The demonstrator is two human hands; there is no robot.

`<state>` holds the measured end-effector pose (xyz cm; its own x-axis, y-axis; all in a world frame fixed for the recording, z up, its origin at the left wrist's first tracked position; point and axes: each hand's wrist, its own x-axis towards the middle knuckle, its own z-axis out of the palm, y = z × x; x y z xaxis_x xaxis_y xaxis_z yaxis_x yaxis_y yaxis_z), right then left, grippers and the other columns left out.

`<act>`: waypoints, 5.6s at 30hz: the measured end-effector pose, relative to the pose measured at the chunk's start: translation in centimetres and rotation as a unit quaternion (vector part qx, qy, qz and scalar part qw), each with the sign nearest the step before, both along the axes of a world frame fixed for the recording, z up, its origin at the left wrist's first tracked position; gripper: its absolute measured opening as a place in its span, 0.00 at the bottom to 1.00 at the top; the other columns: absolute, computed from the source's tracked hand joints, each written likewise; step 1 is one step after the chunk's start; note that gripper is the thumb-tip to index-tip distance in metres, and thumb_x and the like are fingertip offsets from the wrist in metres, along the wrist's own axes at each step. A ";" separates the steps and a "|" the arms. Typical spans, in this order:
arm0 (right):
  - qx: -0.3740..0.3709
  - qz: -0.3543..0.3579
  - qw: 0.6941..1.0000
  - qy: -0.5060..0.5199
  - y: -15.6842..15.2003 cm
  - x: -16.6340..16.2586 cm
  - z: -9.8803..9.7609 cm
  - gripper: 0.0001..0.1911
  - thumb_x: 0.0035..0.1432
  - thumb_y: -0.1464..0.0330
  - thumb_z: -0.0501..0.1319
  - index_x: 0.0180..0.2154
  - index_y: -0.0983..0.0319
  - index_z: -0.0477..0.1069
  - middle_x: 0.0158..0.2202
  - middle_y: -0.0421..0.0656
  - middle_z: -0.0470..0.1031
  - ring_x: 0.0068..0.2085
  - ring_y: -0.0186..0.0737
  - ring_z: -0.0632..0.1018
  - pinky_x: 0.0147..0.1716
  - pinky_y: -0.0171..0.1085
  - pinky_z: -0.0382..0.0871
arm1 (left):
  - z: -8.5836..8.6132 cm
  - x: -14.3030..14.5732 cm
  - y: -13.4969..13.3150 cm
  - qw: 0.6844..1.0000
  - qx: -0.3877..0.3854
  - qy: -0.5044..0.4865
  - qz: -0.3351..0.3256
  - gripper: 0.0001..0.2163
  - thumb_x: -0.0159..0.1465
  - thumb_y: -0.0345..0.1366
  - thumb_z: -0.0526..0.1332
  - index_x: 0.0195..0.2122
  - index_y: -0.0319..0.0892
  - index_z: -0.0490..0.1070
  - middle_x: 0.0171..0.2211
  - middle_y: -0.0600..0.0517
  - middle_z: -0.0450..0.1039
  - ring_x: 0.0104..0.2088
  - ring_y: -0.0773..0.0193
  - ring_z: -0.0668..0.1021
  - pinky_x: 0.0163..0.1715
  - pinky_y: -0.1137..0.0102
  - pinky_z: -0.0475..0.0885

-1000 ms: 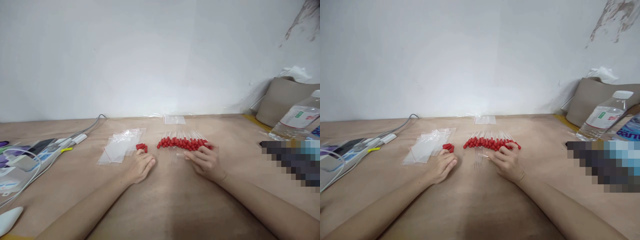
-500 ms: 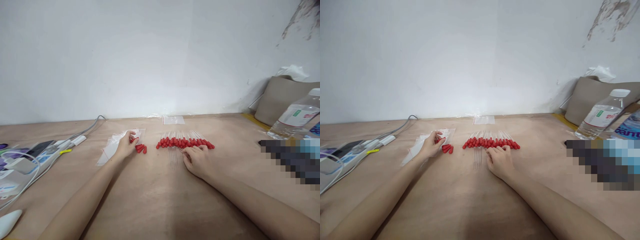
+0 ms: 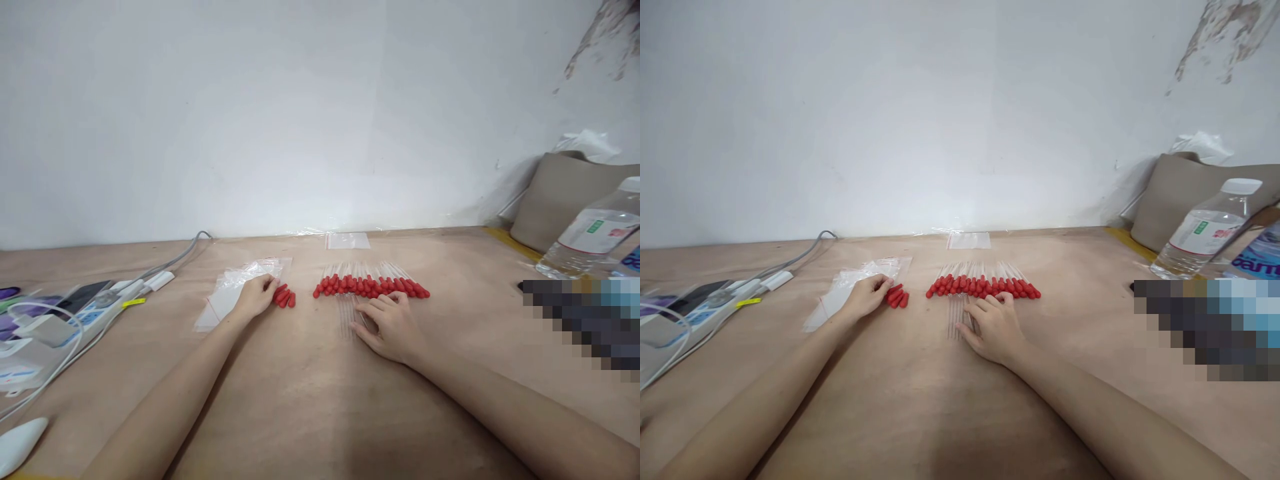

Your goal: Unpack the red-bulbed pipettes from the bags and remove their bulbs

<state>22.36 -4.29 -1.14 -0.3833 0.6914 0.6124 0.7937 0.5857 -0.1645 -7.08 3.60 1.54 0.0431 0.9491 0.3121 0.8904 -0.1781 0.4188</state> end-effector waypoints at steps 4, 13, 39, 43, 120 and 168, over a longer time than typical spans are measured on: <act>-0.012 0.002 1.000 -0.009 0.0 0.0 0.0 0.13 0.55 0.59 0.54 0.36 0.60 0.70 0.32 0.43 0.74 0.33 0.38 0.68 0.43 0.44 0.48 | 0.1 0.2 -0.1 1.000 0.006 0.008 0.003 0.15 0.59 0.43 0.49 0.24 0.41 0.68 0.23 0.53 0.70 0.26 0.63 0.71 0.27 0.71 0.62; -0.033 0.010 0.998 -0.043 -0.2 0.1 0.5 0.19 0.53 0.54 0.54 0.39 0.60 0.70 0.36 0.44 0.72 0.36 0.40 0.68 0.44 0.45 0.48 | 0.9 2.7 -1.6 0.990 0.108 0.048 -0.082 0.10 0.59 0.40 0.53 0.30 0.42 0.69 0.32 0.49 0.70 0.37 0.59 0.70 0.39 0.66 0.64; -0.044 0.047 0.998 -0.015 -0.4 0.6 0.7 0.24 0.50 0.54 0.57 0.47 0.60 0.64 0.42 0.47 0.72 0.39 0.42 0.70 0.43 0.45 0.52 | -0.6 7.7 -1.5 0.968 0.155 -0.129 -0.147 0.08 0.61 0.36 0.53 0.37 0.41 0.70 0.35 0.50 0.72 0.36 0.64 0.74 0.37 0.69 0.69; -0.002 0.015 0.999 0.028 -0.1 0.7 0.2 0.28 0.50 0.55 0.57 0.51 0.61 0.61 0.46 0.51 0.67 0.46 0.47 0.67 0.44 0.46 0.54 | -0.5 7.1 -2.8 0.961 0.196 -0.137 -0.140 0.08 0.61 0.35 0.53 0.38 0.41 0.69 0.35 0.50 0.72 0.36 0.64 0.74 0.35 0.70 0.69; 0.140 -0.067 0.987 -0.036 0.8 1.2 -0.6 0.10 0.55 0.73 0.52 0.26 0.60 0.70 0.20 0.39 0.69 0.27 0.33 0.65 0.42 0.41 0.49 | 1.7 -0.1 -1.7 0.992 0.082 -0.098 0.000 0.14 0.59 0.39 0.51 0.45 0.43 0.63 0.34 0.52 0.68 0.33 0.64 0.71 0.35 0.69 0.65; -0.083 0.080 0.990 -0.076 0.2 2.3 1.1 0.24 0.54 0.53 0.53 0.48 0.58 0.66 0.42 0.47 0.70 0.42 0.42 0.66 0.42 0.44 0.50 | -0.8 7.4 -2.9 0.963 0.197 0.168 -0.079 0.07 0.57 0.37 0.56 0.27 0.41 0.70 0.37 0.47 0.69 0.40 0.55 0.68 0.41 0.57 0.54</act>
<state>24.64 -4.14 -0.04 -0.5750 0.7013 0.4213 0.7164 0.6804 -0.1548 0.33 0.73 0.73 0.3379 0.7331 0.5902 0.9129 -0.4079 -0.0160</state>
